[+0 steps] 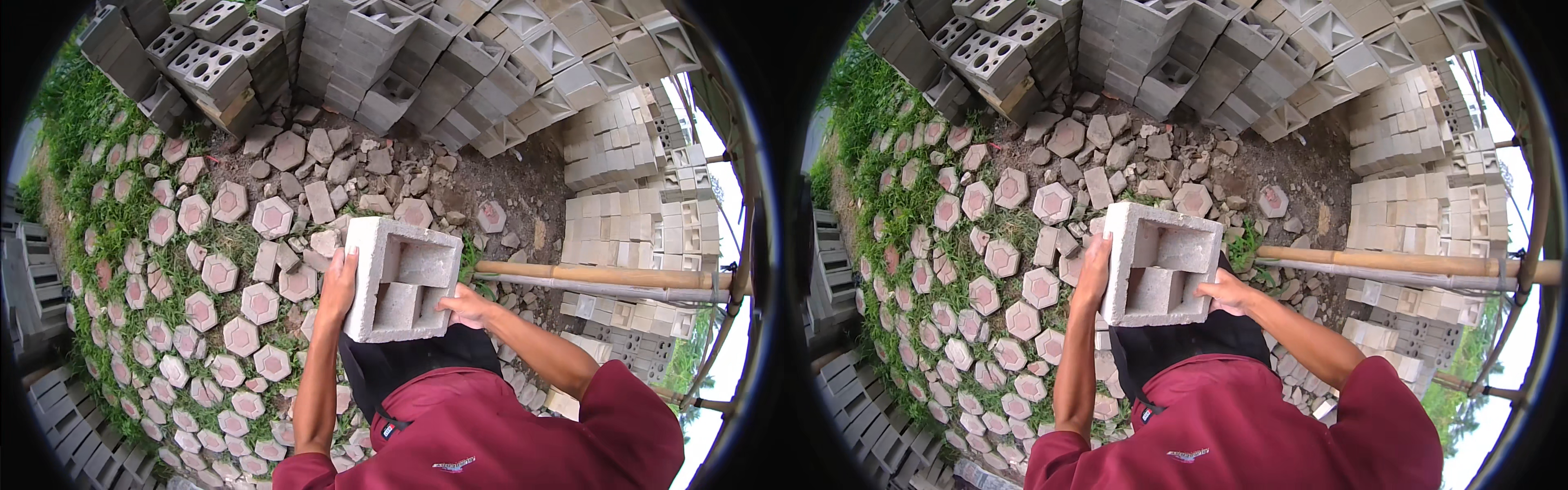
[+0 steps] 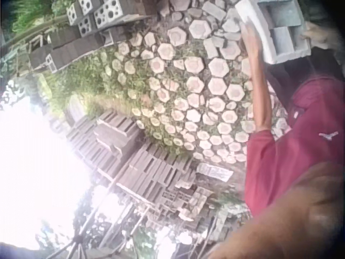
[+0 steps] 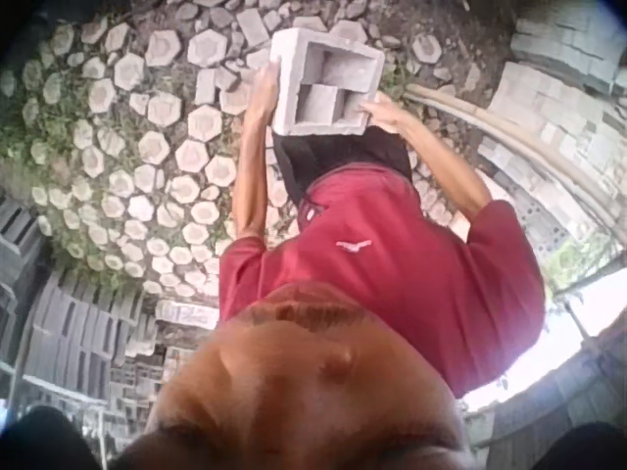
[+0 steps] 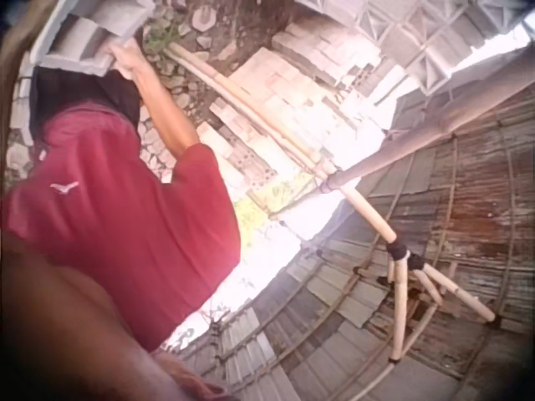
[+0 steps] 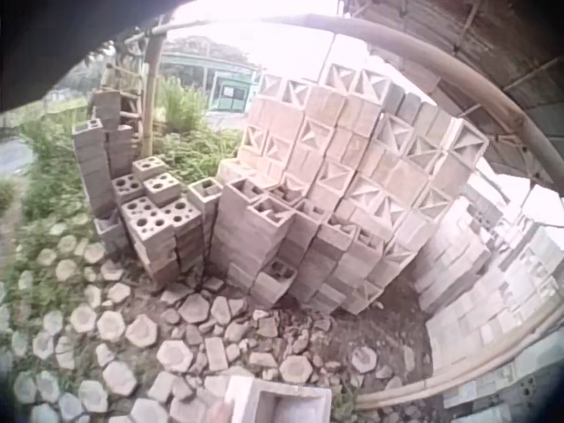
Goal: The person stacks hollow concrete blocks by picking them up from the ground and placing them onto an existing pile, aligning them vertically.
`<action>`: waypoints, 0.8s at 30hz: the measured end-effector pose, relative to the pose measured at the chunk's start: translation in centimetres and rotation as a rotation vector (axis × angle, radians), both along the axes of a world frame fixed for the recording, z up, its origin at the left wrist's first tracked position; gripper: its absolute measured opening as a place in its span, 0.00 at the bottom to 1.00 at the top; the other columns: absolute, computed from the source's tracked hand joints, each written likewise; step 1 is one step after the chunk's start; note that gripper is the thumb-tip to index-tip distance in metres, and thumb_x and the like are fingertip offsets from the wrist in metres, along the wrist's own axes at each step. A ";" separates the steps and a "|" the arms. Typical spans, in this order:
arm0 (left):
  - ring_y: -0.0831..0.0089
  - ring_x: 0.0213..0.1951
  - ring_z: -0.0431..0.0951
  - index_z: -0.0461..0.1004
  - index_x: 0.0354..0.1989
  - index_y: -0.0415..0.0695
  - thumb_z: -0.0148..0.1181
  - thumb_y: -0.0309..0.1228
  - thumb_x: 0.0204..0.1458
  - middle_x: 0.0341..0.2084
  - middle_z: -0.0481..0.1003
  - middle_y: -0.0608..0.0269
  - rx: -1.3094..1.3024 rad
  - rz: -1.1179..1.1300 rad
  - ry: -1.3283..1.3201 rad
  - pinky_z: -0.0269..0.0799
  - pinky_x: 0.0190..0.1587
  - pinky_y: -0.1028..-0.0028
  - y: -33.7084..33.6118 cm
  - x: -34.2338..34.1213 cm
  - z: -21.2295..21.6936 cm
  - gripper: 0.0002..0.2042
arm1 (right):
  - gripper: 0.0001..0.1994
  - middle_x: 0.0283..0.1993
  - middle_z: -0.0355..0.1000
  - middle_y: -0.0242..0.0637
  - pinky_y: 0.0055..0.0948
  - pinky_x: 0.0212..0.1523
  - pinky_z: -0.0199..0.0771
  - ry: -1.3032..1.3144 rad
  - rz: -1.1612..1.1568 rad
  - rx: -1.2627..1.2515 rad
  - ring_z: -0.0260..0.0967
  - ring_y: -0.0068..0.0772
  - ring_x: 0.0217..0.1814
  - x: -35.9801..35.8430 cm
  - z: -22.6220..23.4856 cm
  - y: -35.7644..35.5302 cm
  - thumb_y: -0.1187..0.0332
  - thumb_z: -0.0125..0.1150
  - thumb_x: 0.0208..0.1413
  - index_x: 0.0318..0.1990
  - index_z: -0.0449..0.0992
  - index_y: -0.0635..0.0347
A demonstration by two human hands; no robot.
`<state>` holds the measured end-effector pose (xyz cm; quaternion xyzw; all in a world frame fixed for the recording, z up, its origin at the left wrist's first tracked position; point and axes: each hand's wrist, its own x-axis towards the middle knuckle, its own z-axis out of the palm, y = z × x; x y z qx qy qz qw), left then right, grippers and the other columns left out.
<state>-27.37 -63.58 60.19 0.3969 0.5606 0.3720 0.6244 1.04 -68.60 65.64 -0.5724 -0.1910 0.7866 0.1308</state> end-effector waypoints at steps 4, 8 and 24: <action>0.62 0.40 0.73 0.68 0.46 0.34 0.43 0.50 0.63 0.36 0.75 0.43 -0.081 -0.035 0.066 0.67 0.48 0.64 5.5 0.5 -4.6 0.26 | 0.27 0.53 0.69 0.42 0.52 0.50 0.76 0.016 -0.006 -0.016 0.71 0.41 0.55 0.6 -5.2 4.6 0.79 0.54 0.52 0.61 0.62 0.60; 0.67 0.42 0.72 0.68 0.49 0.35 0.43 0.49 0.63 0.38 0.75 0.50 -0.164 -0.092 0.088 0.66 0.48 0.68 9.3 1.6 -11.2 0.25 | 0.26 0.55 0.68 0.43 0.53 0.47 0.78 0.038 -0.055 -0.092 0.70 0.44 0.55 1.7 -11.8 7.5 0.78 0.55 0.53 0.62 0.60 0.60; 0.69 0.47 0.72 0.70 0.54 0.36 0.39 0.52 0.65 0.47 0.75 0.55 -0.414 -0.255 0.101 0.65 0.52 0.71 44.2 19.7 -29.8 0.29 | 0.22 0.50 0.72 0.42 0.40 0.43 0.80 -0.027 -0.136 -0.208 0.73 0.36 0.49 20.7 -28.8 41.8 0.77 0.60 0.52 0.55 0.65 0.70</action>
